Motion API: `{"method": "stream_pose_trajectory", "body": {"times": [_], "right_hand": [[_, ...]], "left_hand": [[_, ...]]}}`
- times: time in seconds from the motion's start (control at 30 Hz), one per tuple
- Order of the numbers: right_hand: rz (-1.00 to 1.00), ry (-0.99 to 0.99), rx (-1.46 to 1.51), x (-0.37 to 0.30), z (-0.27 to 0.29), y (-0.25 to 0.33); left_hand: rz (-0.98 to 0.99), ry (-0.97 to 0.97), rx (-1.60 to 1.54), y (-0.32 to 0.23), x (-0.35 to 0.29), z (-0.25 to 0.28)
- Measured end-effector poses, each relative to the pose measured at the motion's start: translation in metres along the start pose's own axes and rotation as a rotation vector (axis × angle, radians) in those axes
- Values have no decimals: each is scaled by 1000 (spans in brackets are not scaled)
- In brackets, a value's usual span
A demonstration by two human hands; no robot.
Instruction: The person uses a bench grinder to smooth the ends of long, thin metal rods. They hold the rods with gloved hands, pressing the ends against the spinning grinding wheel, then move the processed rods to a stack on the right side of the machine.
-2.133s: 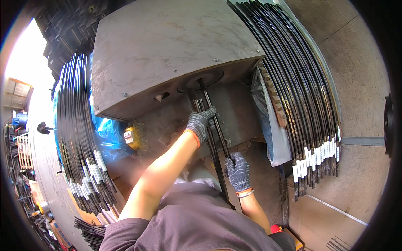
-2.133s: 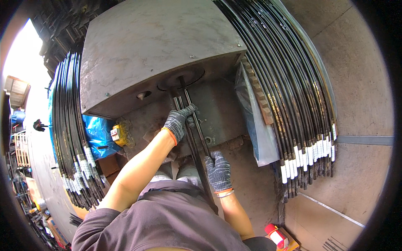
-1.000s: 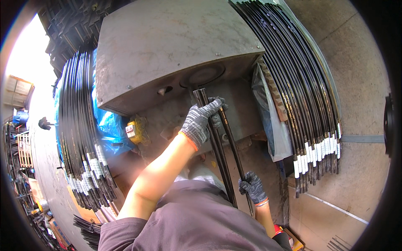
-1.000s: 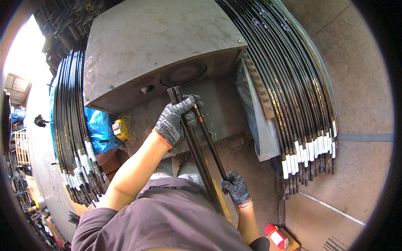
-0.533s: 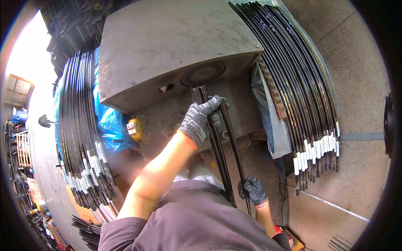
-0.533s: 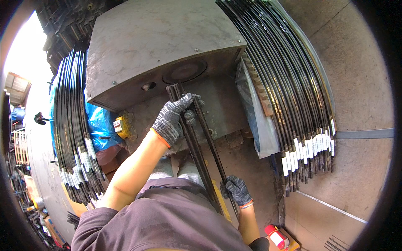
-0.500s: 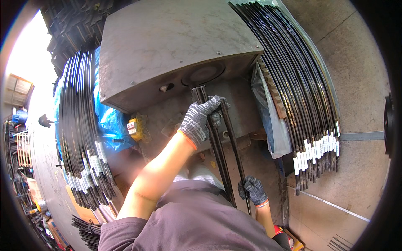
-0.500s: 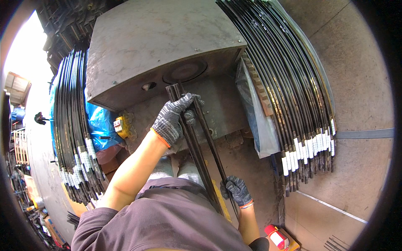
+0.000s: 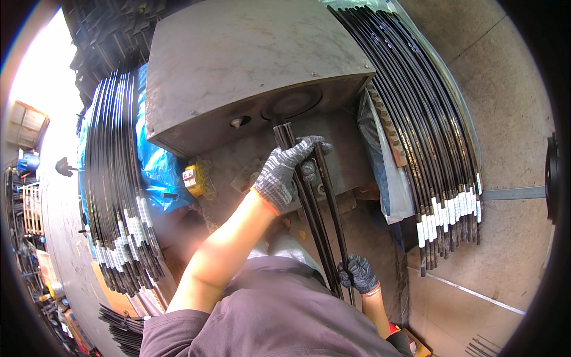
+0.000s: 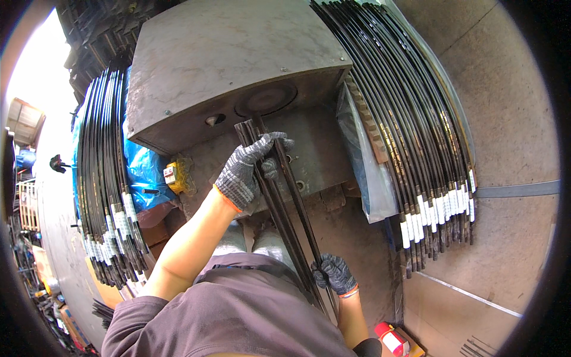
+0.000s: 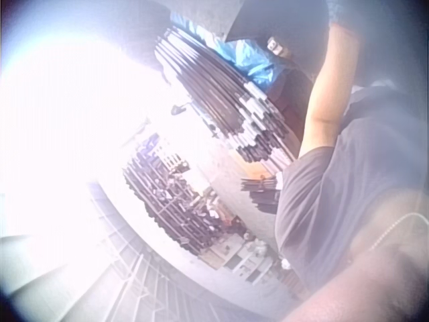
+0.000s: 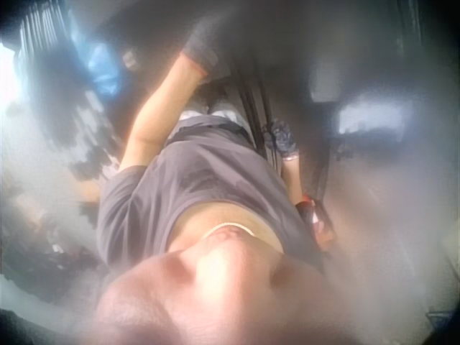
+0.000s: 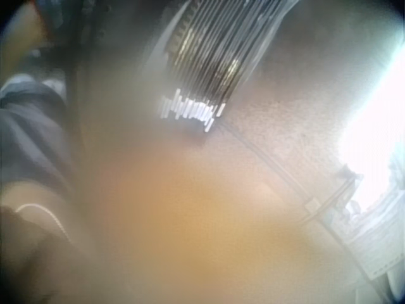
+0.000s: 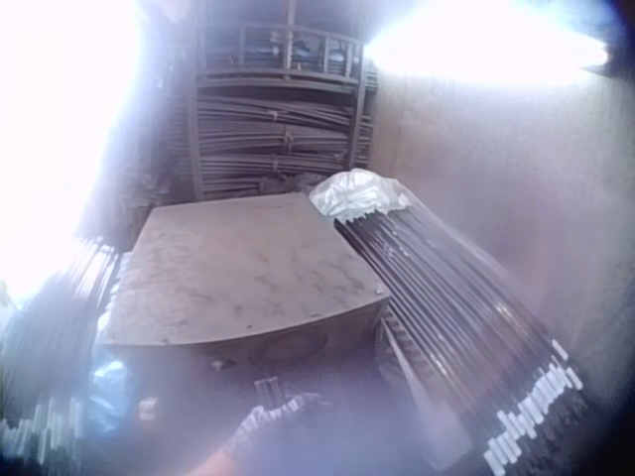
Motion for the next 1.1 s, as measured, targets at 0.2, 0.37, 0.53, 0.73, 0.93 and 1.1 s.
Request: {"method": "stream_pose_trajectory", "body": {"times": [0.2,0.37,0.53,0.73,0.93,1.1], "right_hand": [[-13,16,-30,0,-3,2],[36,56,51,-1,-7,2],[150,-89,-88,1,-11,10],[234,-436,-447,-7,18,-1],[136,-402,-436,9,5,14],[236,-512,-615,14,-6,32]], "left_hand": [[13,3,-11,8,-4,-1],[-3,-28,49,9,-1,-2],[-47,-103,114,10,13,20],[-74,-189,85,15,31,47],[69,-314,120,48,22,62],[39,-380,120,49,41,82]]}}
Point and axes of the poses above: each hand's wrist, its own x-axis towards the middle knuckle, its own z-axis out of the back of the hand, y = z × x, the point moved 6 cm from there along x, towards the middle knuckle, and after that the axes turned 9 degrees about y, right-handed, at the moved point
